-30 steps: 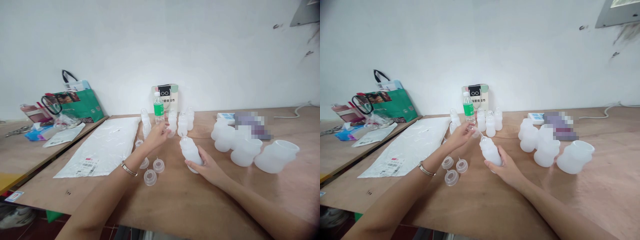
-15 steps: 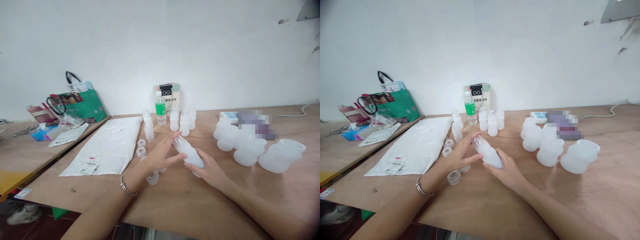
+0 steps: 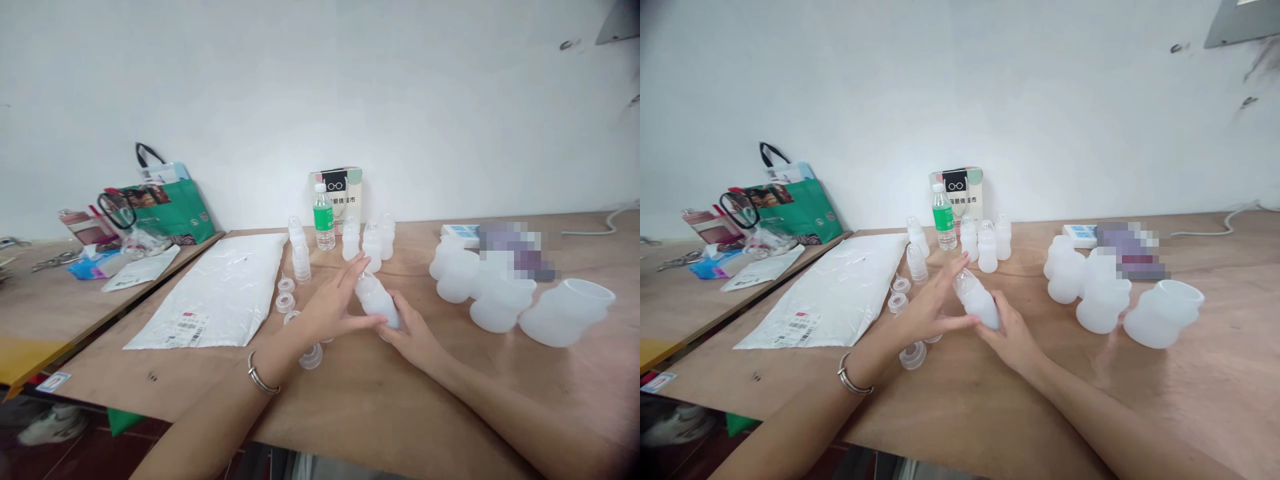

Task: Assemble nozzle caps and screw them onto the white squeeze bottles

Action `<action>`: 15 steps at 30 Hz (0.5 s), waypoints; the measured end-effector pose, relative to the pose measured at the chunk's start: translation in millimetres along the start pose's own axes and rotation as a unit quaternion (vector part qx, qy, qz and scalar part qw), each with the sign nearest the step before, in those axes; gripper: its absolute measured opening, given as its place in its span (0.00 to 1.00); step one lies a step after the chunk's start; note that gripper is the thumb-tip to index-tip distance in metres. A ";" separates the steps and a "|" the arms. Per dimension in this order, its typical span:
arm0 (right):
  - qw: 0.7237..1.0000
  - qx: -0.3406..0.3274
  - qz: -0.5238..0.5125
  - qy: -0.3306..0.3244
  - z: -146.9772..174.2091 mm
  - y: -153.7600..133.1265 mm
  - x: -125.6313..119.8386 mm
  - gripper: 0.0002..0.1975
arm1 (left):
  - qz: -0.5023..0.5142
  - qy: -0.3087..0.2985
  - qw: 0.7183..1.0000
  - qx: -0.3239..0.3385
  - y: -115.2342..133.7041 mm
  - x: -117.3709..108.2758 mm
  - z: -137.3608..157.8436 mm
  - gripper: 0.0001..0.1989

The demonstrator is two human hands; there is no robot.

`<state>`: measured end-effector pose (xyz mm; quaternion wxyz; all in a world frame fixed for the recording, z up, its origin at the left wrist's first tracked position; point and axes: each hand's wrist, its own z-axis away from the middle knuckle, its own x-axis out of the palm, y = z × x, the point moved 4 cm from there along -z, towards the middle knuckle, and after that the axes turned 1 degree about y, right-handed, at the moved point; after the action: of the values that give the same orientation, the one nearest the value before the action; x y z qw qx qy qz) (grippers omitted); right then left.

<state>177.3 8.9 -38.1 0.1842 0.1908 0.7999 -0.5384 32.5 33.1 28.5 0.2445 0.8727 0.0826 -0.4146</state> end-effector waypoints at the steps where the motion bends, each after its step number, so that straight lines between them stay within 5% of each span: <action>1: 1.000 -0.001 0.017 0.016 -2.8 5.4 -0.9 0.17 | -0.004 -0.002 1.000 -0.005 -0.2 1.4 -0.1 0.44; 7: 0.977 0.087 0.065 0.181 -27.0 49.2 -17.4 0.26 | -0.022 0.016 0.998 -0.053 -1.2 1.6 2.5 0.37; 12: 0.965 0.129 0.096 0.205 -61.8 73.5 -24.5 0.29 | -0.015 0.023 0.999 -0.047 -0.2 -4.6 6.6 0.30; 15: 0.956 0.154 0.123 0.218 -83.3 79.4 -25.2 0.27 | -0.003 0.075 0.997 -0.026 -0.3 -14.1 9.3 0.22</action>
<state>231.5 111.4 -58.9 0.0387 0.4265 0.6985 -0.5733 17.0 29.6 34.2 0.2596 0.8943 0.1139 -0.3462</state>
